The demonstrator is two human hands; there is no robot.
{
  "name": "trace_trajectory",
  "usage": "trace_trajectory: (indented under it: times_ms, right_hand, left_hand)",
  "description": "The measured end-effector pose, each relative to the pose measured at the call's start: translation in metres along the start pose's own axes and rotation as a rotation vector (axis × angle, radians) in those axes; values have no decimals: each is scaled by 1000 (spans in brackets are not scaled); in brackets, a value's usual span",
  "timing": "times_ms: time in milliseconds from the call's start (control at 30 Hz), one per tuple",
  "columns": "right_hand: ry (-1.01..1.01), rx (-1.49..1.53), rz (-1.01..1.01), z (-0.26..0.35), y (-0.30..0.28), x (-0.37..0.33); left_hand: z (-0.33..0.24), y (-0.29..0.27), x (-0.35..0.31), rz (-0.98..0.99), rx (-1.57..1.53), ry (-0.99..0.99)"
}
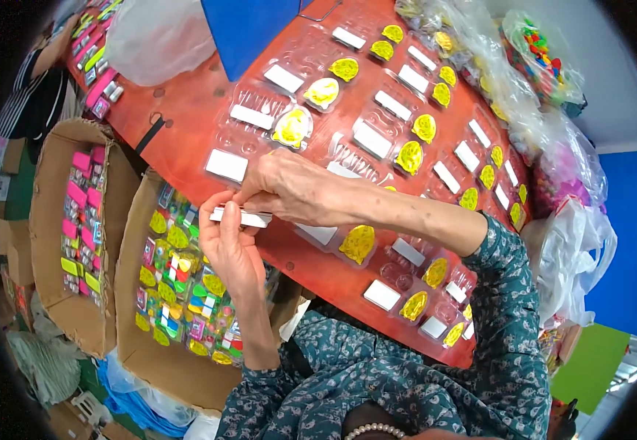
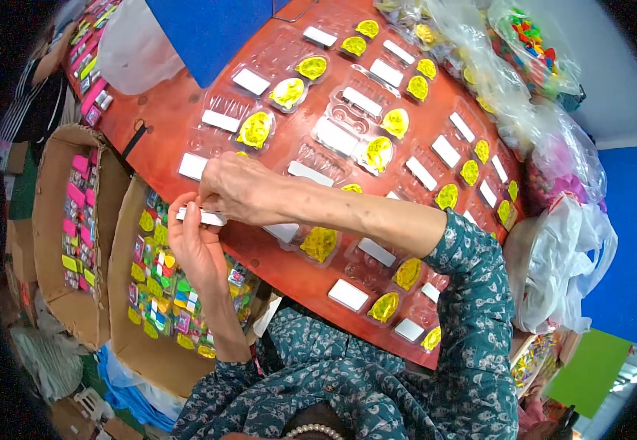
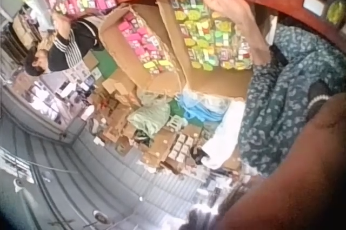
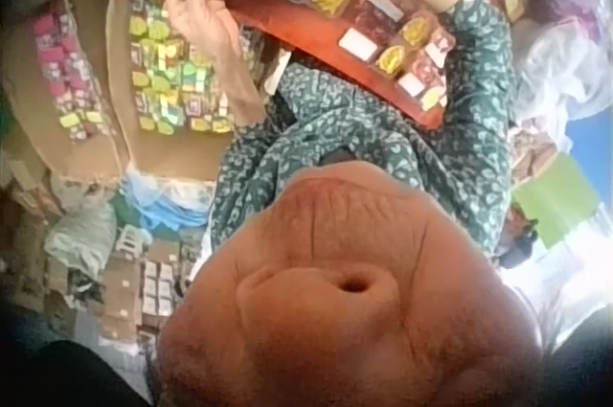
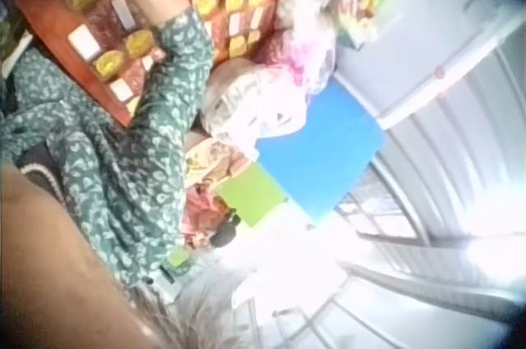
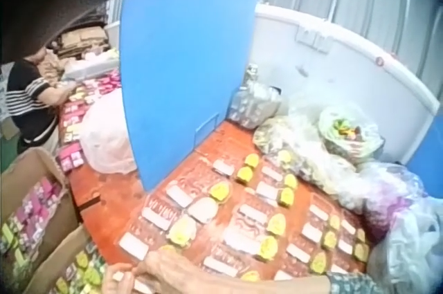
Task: Packing small yellow items into red plastic molds and bundling paper cards with rubber bands.
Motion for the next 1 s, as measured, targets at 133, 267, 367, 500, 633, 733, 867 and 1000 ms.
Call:
trace_trajectory:
  times_ms: [133,267,367,500,633,733,867,1000]
  right_hand:
    - [224,-9,132,-1,-8,1]
    - [240,16,-12,2,-17,-7]
    - [251,23,12,2,-23,-8]
    - [540,335,72,-18,-34,-5]
    - [430,-94,-327,-81,-90,14]
    - [417,-496,-463,-140,-138,30]
    - [391,-725,-436,-170,-133,48]
    - [489,-775,-317,-196,-123,47]
  left_hand:
    - [2,7,-1,13,20,-31]
    - [9,12,0,7,-8,-67]
    - [12,13,1,-4,-9,-90]
    - [10,4,7,-20,-113,-103]
    - [10,11,7,-24,-55,-169]
    - [18,20,5,-11,-72,-217]
    - [22,15,5,-39,-52,-239]
    - [24,18,6,-44,-28,-243]
Point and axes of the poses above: each hand's wrist, its own x-axis towards the middle knuckle, its own y-axis out of the palm, z = x × y, the point moved 5 cm from there along x, towards the middle knuckle, and after that the axes turned 12 degrees about -x, right-handed, at the moved point
